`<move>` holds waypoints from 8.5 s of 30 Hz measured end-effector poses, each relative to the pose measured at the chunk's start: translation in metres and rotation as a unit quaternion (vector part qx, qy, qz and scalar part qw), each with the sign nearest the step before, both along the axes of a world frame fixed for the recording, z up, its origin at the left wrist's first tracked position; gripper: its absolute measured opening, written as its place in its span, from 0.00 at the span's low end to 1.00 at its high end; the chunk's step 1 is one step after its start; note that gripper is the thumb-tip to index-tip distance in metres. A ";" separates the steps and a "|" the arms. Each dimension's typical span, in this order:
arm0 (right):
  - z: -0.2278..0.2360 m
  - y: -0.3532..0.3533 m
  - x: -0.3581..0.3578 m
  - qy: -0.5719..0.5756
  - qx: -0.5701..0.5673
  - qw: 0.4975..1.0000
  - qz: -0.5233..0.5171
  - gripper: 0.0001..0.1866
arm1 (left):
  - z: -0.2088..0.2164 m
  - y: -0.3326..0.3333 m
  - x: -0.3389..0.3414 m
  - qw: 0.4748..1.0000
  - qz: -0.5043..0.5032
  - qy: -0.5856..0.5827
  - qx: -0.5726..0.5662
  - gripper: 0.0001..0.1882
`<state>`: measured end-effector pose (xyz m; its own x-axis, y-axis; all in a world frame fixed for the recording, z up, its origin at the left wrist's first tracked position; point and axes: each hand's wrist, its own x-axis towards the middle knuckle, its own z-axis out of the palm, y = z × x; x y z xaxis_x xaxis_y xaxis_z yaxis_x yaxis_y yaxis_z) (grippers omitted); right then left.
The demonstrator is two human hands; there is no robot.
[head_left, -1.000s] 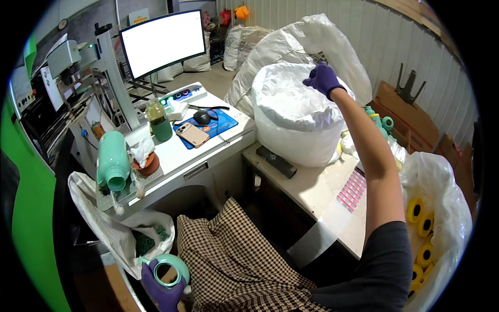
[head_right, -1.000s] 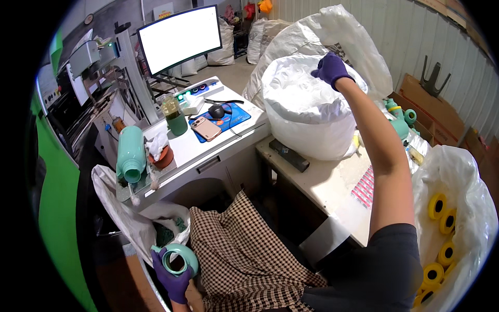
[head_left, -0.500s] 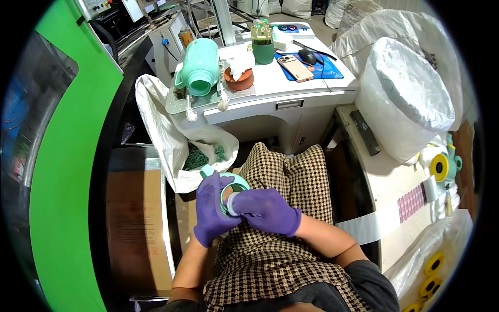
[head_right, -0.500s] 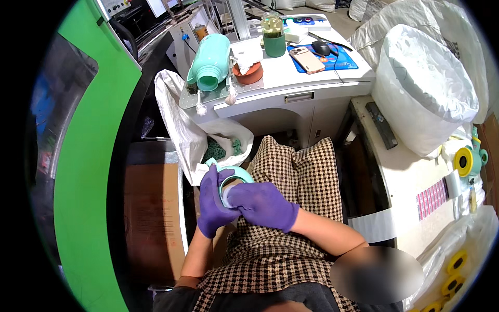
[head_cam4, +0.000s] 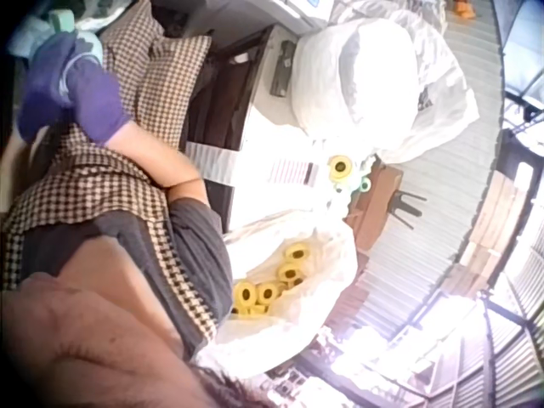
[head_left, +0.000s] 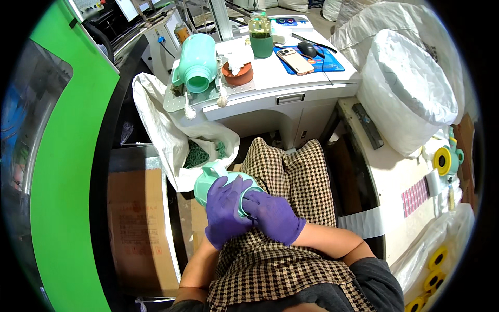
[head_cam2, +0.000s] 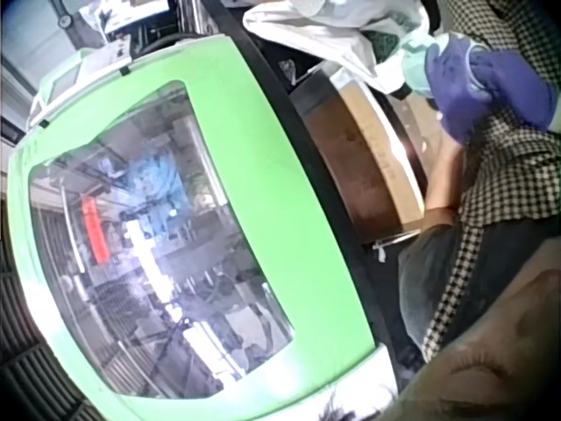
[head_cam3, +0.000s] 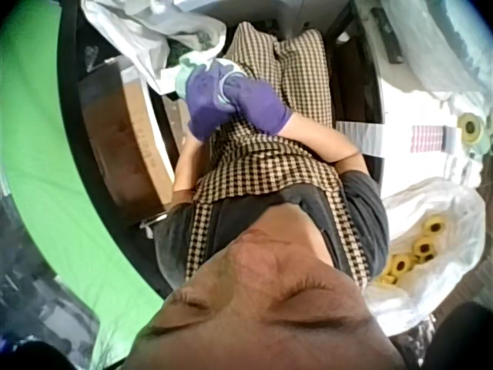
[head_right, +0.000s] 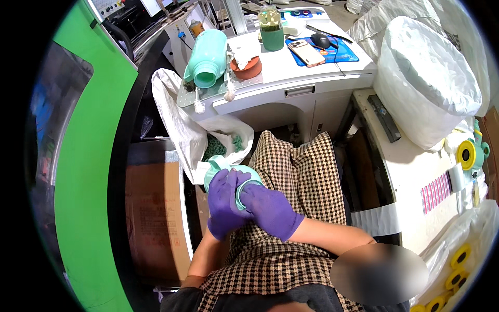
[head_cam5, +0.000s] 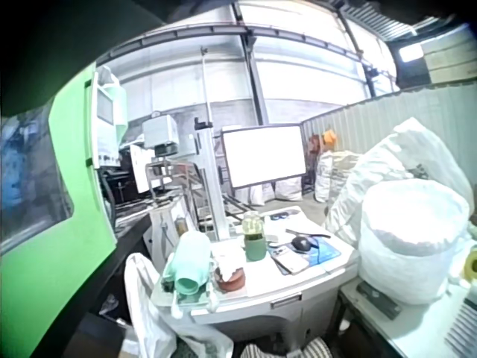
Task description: The person assembles light green thermos bodies with yellow lids while seated on the floor. They repeatedly pick up a thermos body, attach a yellow lid, and place the completed unit on a nearby table.
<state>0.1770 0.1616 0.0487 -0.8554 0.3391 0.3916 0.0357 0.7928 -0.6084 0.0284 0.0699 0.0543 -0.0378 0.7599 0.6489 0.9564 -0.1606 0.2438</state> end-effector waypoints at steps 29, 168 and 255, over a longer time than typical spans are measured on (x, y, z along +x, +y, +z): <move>-0.010 0.001 0.008 0.058 -0.033 0.995 -0.077 0.10 | 0.000 0.013 0.020 1.000 0.011 0.012 0.023 0.32; 0.008 0.081 0.213 0.322 0.051 0.843 -0.428 0.12 | 0.014 0.169 -0.179 0.691 -0.169 -0.680 0.178 0.29; -0.080 0.013 0.840 0.672 -0.322 0.230 -0.625 0.30 | -0.094 0.003 -0.075 0.779 -0.095 -0.618 0.048 0.38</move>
